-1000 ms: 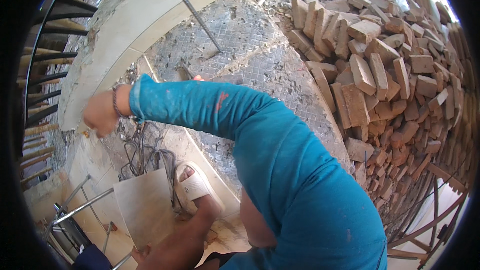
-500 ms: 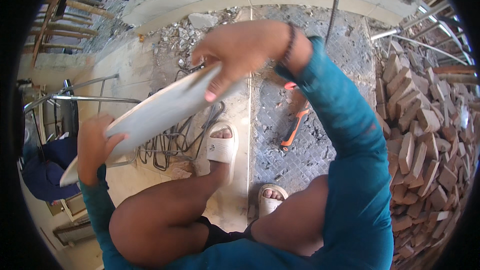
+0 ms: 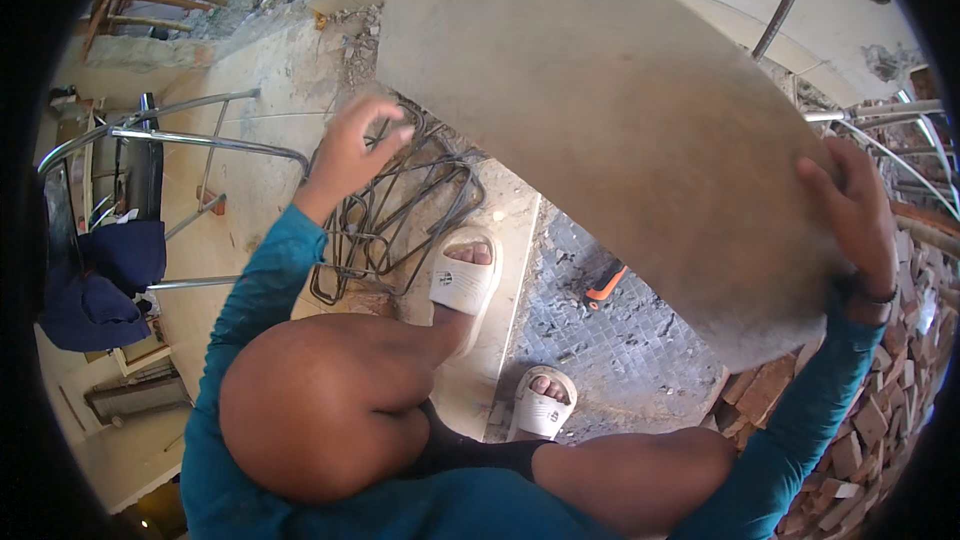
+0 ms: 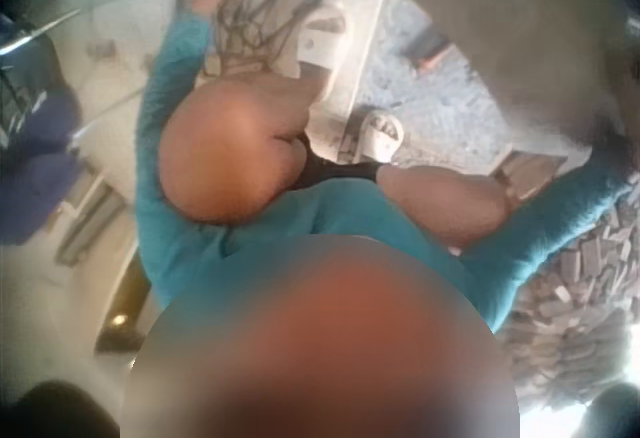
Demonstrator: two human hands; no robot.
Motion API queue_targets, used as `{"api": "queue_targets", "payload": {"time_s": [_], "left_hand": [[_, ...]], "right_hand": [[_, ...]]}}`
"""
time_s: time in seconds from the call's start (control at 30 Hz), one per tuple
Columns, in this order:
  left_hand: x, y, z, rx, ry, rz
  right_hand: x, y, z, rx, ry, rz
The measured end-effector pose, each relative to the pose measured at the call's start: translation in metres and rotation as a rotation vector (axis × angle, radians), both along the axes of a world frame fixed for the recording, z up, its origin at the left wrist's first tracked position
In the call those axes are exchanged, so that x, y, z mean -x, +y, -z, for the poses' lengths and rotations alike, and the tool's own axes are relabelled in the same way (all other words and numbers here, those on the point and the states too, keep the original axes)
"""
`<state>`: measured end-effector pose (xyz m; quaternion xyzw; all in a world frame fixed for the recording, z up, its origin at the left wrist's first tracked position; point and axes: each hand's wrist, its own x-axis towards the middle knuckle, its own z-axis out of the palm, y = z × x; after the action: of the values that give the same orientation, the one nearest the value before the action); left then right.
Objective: The person removes tiles from a spiral staircase using a hammer and chisel. They repeatedly strike the tiles to break them, then clear debris and metal mesh from the stair surface.
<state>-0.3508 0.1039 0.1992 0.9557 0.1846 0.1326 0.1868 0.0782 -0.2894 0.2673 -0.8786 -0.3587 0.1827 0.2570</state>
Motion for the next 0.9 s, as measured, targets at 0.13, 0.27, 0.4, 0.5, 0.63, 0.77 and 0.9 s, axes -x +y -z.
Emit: {"api": "queue_targets", "payload": {"time_s": [0.13,0.27,0.4,0.5,0.63,0.77,0.9], "left_hand": [[0.065,0.029,0.11,-0.141,0.292,-0.241],[0.068,0.062,0.133,0.011,0.645,-0.275],[0.052,0.069,0.11,0.075,0.858,-0.194],[0.058,0.053,0.105,0.081,0.855,-0.154],[0.07,0.031,0.123,0.043,0.711,-0.285],[0.072,0.02,0.141,0.134,0.557,-0.398],[0.066,0.015,0.144,-0.031,0.439,-0.414]], "right_hand": [[-0.053,-0.057,0.008,0.185,0.063,0.077],[-0.084,-0.093,0.001,0.139,0.205,0.041],[-0.107,-0.115,0.003,0.137,0.19,0.109],[-0.122,-0.131,0.007,0.231,0.149,0.138],[-0.123,-0.158,0.011,0.154,0.205,0.106],[-0.121,-0.167,0.012,0.484,0.097,0.173],[-0.109,-0.158,0.013,0.474,0.147,0.133]]}}
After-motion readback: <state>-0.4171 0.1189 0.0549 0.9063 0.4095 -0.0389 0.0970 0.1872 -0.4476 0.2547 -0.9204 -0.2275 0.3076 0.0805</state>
